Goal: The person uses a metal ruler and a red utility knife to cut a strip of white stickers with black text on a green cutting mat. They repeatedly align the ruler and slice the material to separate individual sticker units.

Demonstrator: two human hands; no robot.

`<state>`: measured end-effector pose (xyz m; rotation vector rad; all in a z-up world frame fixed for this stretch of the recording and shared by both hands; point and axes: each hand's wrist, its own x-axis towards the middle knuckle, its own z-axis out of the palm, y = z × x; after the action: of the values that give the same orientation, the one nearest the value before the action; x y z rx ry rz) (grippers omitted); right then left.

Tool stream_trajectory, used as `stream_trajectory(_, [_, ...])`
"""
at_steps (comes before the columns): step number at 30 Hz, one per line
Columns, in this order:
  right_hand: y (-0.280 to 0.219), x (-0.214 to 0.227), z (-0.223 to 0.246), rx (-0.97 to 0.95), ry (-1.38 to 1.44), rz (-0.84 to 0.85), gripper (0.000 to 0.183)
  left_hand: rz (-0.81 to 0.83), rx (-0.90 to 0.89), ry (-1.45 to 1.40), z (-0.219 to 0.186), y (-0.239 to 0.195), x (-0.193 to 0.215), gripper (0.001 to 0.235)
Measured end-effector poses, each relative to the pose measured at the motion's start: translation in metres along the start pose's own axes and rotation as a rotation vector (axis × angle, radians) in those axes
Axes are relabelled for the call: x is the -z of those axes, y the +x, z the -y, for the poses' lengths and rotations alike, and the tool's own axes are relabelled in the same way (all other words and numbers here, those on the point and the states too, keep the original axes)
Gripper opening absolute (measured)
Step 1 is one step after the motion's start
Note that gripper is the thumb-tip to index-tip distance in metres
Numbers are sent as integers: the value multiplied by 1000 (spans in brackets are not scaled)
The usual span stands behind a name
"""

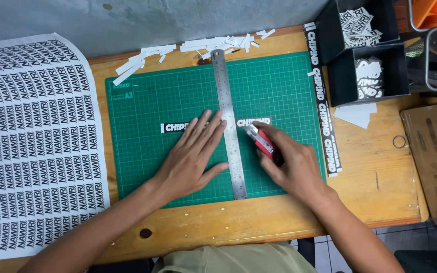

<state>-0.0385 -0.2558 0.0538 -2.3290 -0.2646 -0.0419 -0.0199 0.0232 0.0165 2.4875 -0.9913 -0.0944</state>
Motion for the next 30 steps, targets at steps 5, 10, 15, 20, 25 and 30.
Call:
stream_trajectory(5, [-2, -2, 0, -41, -83, 86, 45, -13, -22, 72, -3, 5, -7, 91])
stream_trajectory(10, [6, 3, 7, -53, -127, 81, 46, -57, -10, 130, -7, 23, -19, 95])
stream_trajectory(15, [9, 9, 6, -97, -96, 87, 46, -124, 19, 102, -9, 42, -21, 107])
stream_trajectory(20, [13, 13, 13, -99, -70, 86, 45, -152, 1, 62, -11, 40, -23, 109])
stream_trajectory(25, [13, 12, 8, -99, -81, 94, 45, -192, -63, -5, -23, 30, -18, 101])
stream_trajectory(30, [16, 15, 15, -97, -58, 84, 44, -182, -32, -20, -15, 38, -11, 107])
